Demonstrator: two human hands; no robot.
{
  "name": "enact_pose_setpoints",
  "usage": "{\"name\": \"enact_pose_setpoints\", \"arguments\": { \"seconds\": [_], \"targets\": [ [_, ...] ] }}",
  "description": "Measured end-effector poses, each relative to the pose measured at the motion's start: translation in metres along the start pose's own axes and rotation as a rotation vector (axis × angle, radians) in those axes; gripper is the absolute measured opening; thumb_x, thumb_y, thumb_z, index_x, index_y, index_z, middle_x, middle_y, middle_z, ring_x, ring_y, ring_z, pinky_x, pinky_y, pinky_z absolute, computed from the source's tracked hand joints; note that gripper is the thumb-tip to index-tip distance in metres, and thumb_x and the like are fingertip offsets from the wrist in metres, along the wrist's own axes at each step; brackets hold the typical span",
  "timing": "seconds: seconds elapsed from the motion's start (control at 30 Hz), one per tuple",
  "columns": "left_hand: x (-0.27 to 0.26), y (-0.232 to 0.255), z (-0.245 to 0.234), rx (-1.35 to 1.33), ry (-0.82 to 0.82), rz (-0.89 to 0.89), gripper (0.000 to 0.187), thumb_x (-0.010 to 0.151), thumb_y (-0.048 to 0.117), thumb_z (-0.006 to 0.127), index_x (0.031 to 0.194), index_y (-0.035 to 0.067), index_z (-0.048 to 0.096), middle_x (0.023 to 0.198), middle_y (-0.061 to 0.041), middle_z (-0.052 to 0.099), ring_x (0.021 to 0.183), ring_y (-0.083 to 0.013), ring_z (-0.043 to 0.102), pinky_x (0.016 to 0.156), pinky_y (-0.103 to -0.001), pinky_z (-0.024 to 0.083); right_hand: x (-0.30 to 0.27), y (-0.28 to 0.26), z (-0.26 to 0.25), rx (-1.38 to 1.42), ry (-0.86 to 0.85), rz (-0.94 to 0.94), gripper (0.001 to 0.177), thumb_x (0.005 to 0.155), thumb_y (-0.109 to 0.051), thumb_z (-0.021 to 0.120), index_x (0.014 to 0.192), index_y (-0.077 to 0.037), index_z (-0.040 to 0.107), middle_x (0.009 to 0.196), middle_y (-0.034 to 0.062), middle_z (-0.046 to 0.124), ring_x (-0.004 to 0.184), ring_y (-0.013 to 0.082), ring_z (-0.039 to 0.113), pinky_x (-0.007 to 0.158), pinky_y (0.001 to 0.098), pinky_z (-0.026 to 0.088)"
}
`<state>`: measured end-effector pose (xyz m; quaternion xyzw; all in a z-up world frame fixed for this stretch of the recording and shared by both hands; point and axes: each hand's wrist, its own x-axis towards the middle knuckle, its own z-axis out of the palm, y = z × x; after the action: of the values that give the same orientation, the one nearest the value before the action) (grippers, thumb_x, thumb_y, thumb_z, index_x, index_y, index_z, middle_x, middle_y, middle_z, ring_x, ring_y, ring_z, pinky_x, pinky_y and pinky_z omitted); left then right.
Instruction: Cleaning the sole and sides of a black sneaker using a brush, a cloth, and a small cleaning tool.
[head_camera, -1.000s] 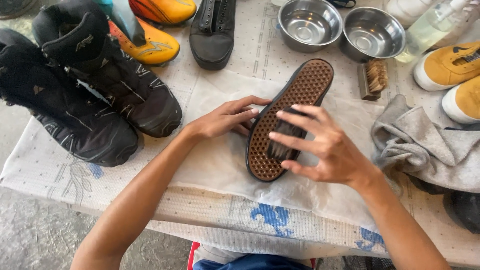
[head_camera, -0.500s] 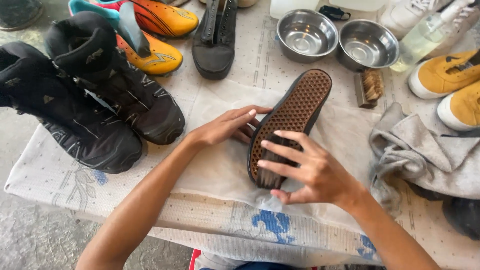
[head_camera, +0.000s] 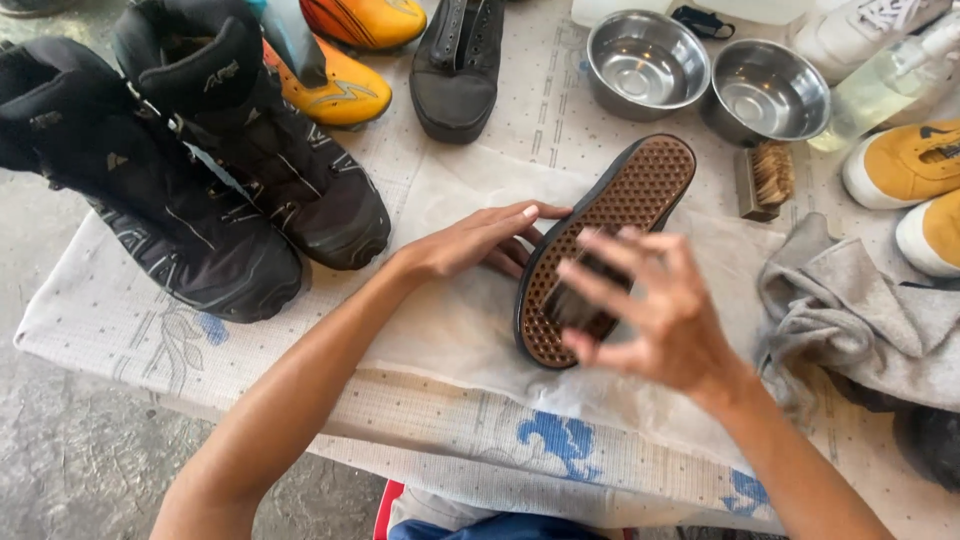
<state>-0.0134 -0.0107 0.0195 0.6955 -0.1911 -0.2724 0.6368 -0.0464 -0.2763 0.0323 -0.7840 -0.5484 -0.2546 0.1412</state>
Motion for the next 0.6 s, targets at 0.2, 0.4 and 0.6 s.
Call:
{"name": "enact_pose_setpoints", "arguments": {
  "seconds": [0.2, 0.4, 0.6],
  "targets": [
    [0.002, 0.000, -0.003, -0.009, 0.001, 0.011, 0.080, 0.089, 0.067, 0.033, 0.154, 0.021, 0.045, 0.130, -0.021, 0.060, 0.111, -0.0312, 0.069, 0.095, -0.041, 0.061, 0.011, -0.007, -0.005, -0.029, -0.089, 0.191, 0.067, 0.084, -0.071, 0.059, 0.128, -0.020, 0.065, 0.130, 0.0087, 0.064, 0.099, 0.0234, 0.053, 0.082, 0.0354, 0.045],
    [0.001, 0.000, -0.002, -0.022, -0.017, -0.001, 0.075, 0.092, 0.062, 0.033, 0.154, 0.022, 0.045, 0.130, -0.019, 0.059, 0.109, -0.0292, 0.068, 0.096, -0.039, 0.059, 0.008, 0.007, -0.007, -0.087, -0.052, 0.190, 0.065, 0.083, -0.065, 0.070, 0.127, -0.018, 0.069, 0.132, 0.0110, 0.065, 0.112, 0.0279, 0.055, 0.095, 0.0418, 0.047],
    [0.003, -0.001, -0.005, -0.048, -0.019, -0.013, 0.078, 0.090, 0.064, 0.034, 0.154, 0.022, 0.045, 0.133, -0.019, 0.057, 0.107, -0.0284, 0.069, 0.094, -0.038, 0.060, 0.014, -0.008, -0.015, 0.091, -0.114, 0.148, 0.060, 0.077, -0.046, 0.087, 0.127, -0.017, 0.070, 0.137, 0.0133, 0.062, 0.118, 0.0391, 0.051, 0.103, 0.0513, 0.052]
  ]
}}
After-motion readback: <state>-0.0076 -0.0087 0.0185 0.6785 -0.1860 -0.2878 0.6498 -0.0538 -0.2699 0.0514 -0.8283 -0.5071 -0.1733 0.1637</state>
